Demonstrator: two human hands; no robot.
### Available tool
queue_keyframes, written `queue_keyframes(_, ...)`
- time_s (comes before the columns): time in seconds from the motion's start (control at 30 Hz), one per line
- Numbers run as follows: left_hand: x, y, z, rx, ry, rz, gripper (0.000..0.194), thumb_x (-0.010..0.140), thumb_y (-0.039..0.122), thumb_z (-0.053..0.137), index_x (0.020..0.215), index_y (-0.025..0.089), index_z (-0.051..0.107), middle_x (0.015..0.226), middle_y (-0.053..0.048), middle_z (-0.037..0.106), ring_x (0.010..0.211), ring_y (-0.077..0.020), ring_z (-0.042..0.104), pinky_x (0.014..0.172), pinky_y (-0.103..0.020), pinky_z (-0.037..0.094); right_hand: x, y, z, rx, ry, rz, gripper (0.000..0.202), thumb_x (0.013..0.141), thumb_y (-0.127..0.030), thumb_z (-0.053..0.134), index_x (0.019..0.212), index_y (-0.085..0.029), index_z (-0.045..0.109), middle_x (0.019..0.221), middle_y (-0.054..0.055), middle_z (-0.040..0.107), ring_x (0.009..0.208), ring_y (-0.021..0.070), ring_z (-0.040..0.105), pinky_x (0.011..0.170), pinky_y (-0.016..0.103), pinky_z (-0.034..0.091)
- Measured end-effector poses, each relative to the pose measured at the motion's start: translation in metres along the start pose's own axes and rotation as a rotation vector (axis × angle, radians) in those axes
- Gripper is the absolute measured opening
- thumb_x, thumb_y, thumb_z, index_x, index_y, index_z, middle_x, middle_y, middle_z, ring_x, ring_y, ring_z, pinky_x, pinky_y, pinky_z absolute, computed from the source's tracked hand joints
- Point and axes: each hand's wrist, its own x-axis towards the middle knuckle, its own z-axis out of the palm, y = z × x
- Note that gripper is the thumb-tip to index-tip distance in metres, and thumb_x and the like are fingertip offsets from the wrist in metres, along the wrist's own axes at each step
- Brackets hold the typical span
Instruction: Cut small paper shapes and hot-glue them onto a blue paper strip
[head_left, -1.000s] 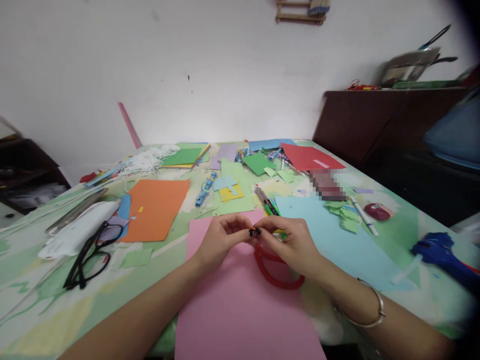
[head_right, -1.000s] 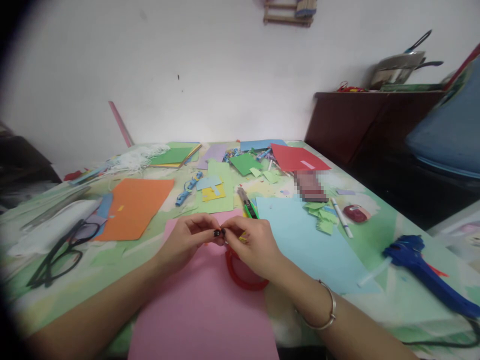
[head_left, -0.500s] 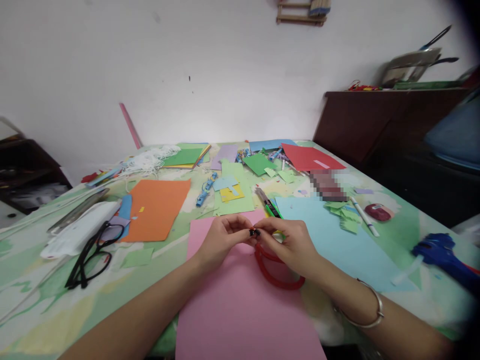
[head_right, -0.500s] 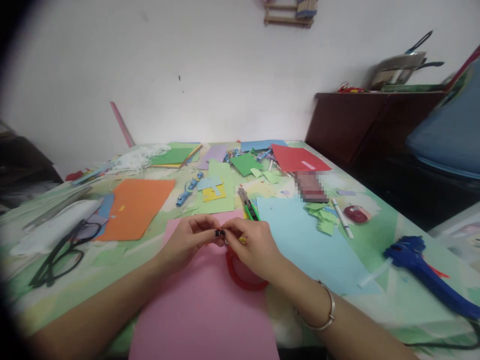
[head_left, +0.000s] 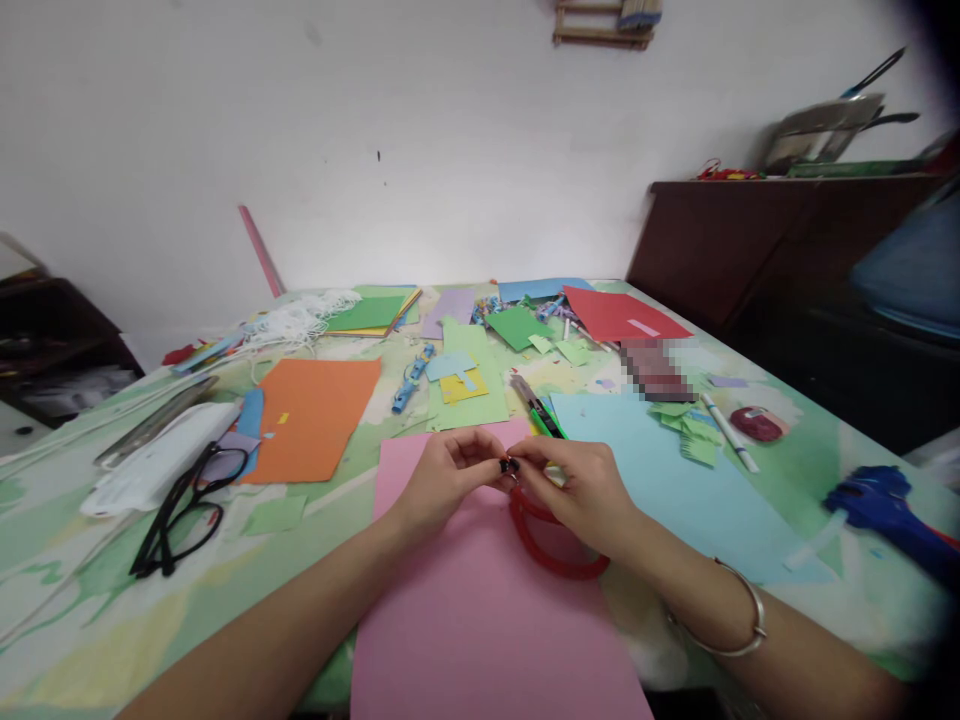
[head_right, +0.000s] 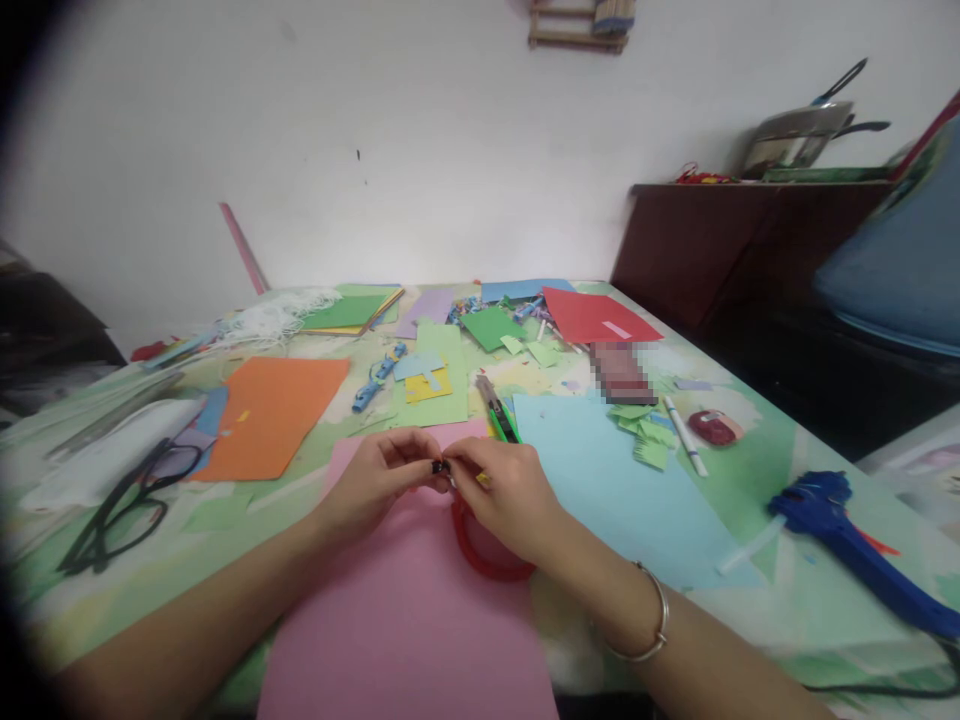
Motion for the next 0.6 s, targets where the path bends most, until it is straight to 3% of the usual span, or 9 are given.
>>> queue_keyframes(0.27,0.0004,-0.0002,-0.0017,-0.052,-0.019,-0.011,0.007,0.070,0.016,0.068,0.072,0.012,0.063,0.067,-0.003,0.065,0.063,-0.0134,0.063,0.065,-0.027,0.051,0.0021,-0.0007,-0.0038,0.166,-0.037,0.058,0.016,0.085,-0.017,0.052,0.088,-0.021,0.067,0.077,0.000,0.072,0.067,0.0122,0.065,0.063,0.023,0.048)
queue_keyframes(0.47,-0.0002,-0.0002,-0.0030,-0.129,-0.101,-0.016,0.004,0.071,0.013,0.067,0.072,0.012,0.063,0.068,-0.002,0.064,0.062,-0.0128,0.062,0.064,-0.027,0.050,0.0050,0.0009,-0.0027,0.593,-0.062,0.321,0.007,0.077,-0.021,0.063,0.081,-0.019,0.068,0.076,0.001,0.071,0.069,0.0141,0.067,0.065,0.025,0.054)
queue_keyframes(0.6,-0.0003,-0.0012,-0.0040,-0.158,-0.169,-0.020,0.005,0.070,0.012,0.068,0.073,0.012,0.064,0.067,-0.002,0.064,0.059,-0.0123,0.061,0.063,-0.027,0.049,0.0069,0.0020,-0.0024,0.846,-0.130,0.383,0.007,0.075,-0.024,0.067,0.077,-0.017,0.067,0.065,0.000,0.069,0.061,0.0140,0.067,0.063,0.027,0.055)
